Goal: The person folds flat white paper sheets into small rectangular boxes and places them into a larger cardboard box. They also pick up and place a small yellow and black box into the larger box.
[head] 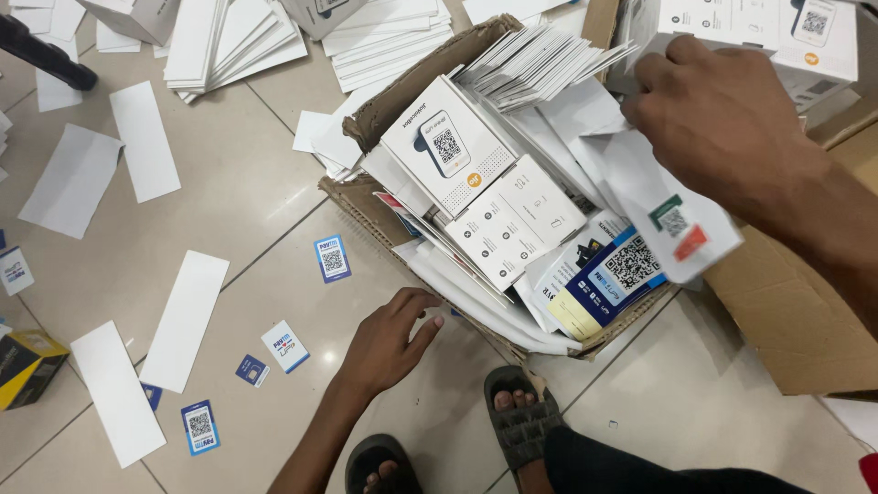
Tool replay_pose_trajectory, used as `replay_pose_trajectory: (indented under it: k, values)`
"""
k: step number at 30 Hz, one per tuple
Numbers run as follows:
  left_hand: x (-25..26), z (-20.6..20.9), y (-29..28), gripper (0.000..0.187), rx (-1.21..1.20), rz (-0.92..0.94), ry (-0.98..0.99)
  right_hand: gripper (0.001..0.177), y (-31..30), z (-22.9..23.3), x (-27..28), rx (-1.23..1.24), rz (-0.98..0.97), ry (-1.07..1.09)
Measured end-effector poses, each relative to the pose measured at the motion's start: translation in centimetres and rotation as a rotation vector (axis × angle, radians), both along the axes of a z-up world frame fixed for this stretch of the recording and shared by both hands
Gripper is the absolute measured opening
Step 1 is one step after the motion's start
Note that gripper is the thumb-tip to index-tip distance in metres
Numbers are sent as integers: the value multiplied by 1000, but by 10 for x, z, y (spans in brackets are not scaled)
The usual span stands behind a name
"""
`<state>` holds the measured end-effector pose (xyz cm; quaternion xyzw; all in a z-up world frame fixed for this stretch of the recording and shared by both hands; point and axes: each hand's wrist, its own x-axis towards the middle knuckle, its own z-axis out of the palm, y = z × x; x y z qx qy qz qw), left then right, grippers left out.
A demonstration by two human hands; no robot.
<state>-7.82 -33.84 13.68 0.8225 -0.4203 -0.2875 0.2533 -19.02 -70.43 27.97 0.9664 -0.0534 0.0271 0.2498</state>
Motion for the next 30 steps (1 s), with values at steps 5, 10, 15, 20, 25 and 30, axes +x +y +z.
replay_pose_trajectory:
  k: [5, 10, 15, 20, 25, 30]
  values:
    - [20, 1, -14, 61, 328, -79, -28, 17, -53, -65, 33, 258, 43, -228]
    - [44, -6, -27, 99, 579, -6, 186, 68, -87, -134, 51, 556, 75, -697]
    - [42, -10, -39, 108, 490, 119, 596, 85, -92, -175, 69, 1100, -499, -334]
    - [23, -39, -57, 100, 360, 339, 904, 63, -89, -168, 66, 1003, -340, -360]
    - [6, -65, -53, 73, 198, 470, 1021, 29, -76, -146, -48, 941, -393, -706]
    - [4, -85, -41, 68, 79, 403, 1047, 32, -70, -178, -169, 479, -588, -802]
